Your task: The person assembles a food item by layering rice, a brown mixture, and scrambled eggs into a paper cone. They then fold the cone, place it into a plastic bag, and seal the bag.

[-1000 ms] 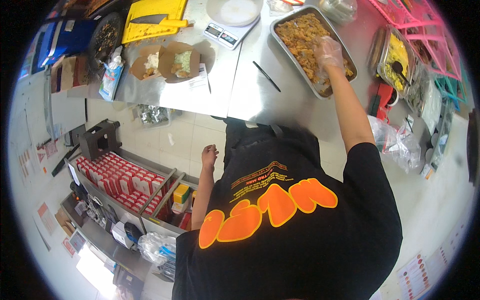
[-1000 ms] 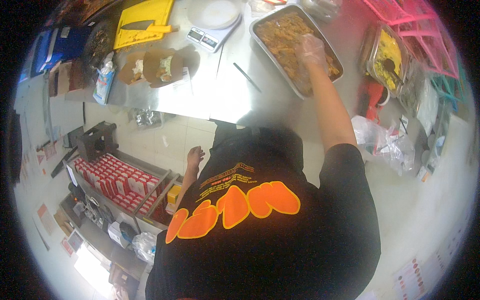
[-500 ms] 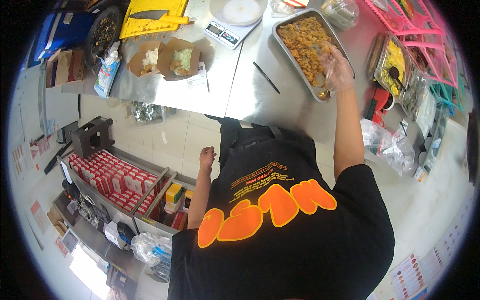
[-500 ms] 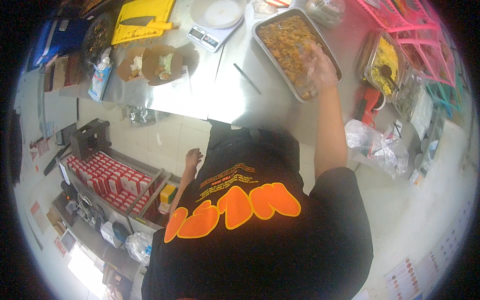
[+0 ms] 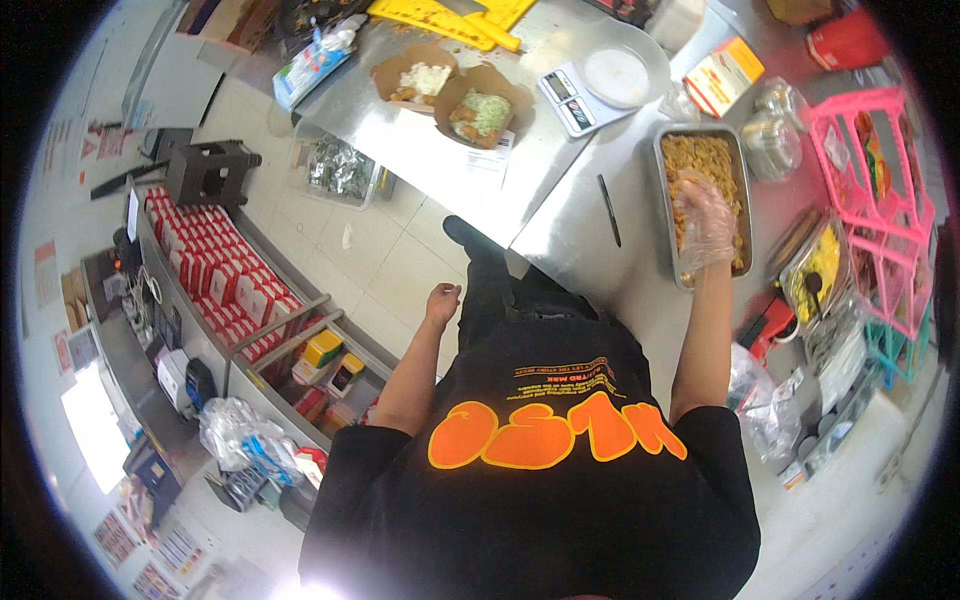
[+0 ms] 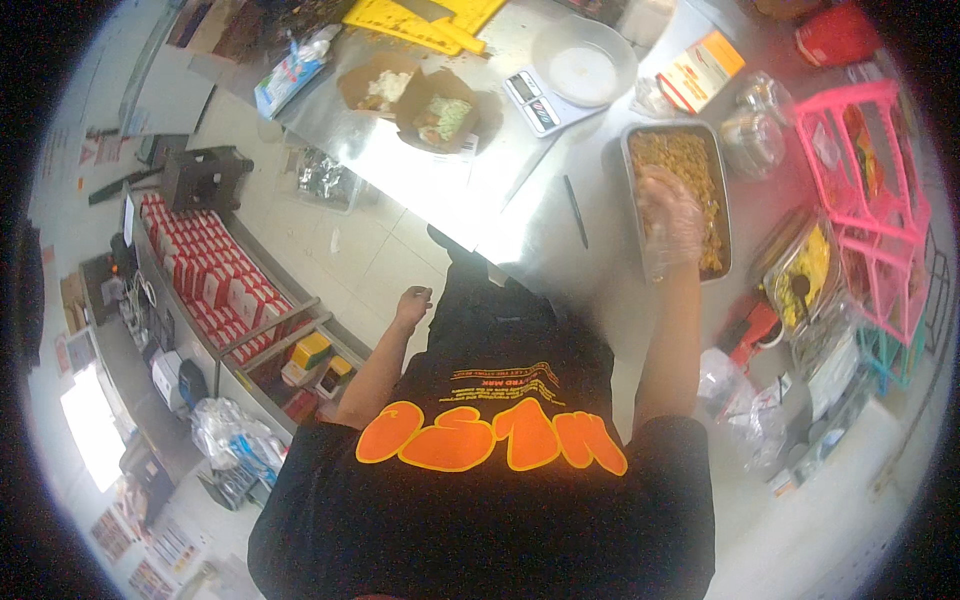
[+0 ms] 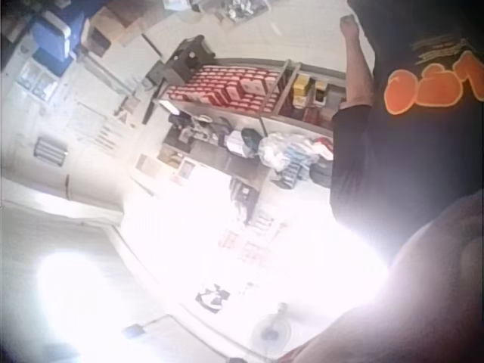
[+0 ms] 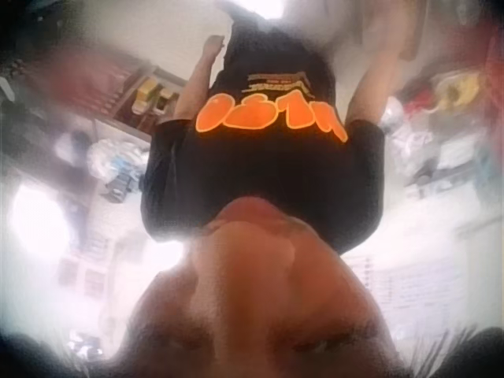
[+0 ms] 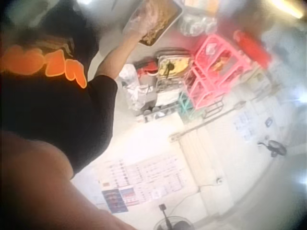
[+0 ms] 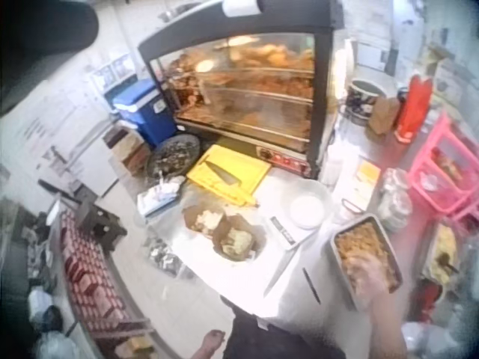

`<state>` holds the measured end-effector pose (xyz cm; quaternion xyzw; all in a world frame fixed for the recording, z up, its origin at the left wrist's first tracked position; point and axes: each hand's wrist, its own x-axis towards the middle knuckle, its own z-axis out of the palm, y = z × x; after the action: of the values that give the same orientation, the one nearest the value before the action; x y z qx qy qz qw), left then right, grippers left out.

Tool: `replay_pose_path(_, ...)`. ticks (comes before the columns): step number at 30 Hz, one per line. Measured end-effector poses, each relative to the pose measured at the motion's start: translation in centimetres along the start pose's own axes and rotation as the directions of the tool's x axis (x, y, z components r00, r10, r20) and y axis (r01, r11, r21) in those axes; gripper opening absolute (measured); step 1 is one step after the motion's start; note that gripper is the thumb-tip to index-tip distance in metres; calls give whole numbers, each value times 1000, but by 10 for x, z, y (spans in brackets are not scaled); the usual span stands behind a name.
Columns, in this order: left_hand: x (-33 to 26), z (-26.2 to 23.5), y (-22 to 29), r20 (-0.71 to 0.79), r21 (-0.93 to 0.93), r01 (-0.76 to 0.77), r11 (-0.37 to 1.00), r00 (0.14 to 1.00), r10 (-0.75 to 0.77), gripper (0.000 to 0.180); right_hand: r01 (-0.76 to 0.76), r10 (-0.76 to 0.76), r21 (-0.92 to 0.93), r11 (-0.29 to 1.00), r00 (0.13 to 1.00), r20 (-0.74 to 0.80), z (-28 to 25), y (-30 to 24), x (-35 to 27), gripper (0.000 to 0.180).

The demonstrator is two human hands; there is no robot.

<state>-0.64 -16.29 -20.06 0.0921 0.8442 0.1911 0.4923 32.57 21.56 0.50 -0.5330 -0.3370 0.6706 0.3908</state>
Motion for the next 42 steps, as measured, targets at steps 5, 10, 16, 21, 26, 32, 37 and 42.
replay_pose_path(5, -10, 7, 0, -28, -27, 39, 999, 999, -40, 42, 153, 4, -456, 877, 946, 325, 124, -9, 13, 33)
replay_pose_path(10, -4, 9, -19, -67, -105, 62, 993, 995, -69, 41, 680, -84, -602, 418, 689, 719, 238, 5, 53, 35)
replay_pose_path(16, -11, 5, -49, -127, -283, 109, 953, 980, -150, 41, 877, 190, -477, -63, 479, 857, 309, 16, 61, 35)
replay_pose_path(21, -18, 3, -76, -89, -251, 169, 953, 976, -196, 42, 808, 195, -583, -84, 587, 786, 323, 35, 71, 32)
replay_pose_path(26, -17, -25, -32, -118, -211, 41, 977, 991, -67, 40, 865, 190, -437, -248, 486, 853, 318, 45, 67, 25)
replay_pose_path(32, -132, -59, 216, 182, -133, -671, 729, 707, 684, 48, 466, -301, -458, 757, 871, 389, 222, -18, 48, 41)
replay_pose_path(37, -220, -2, 332, 583, -271, -829, 488, 262, 769, 60, 266, -265, 16, 964, 963, -51, 139, -5, 13, 67)
replay_pose_path(42, -211, 66, 351, 518, -377, -670, 640, 421, 745, 57, 205, -204, 83, 975, 979, -16, 60, 28, -9, 62)
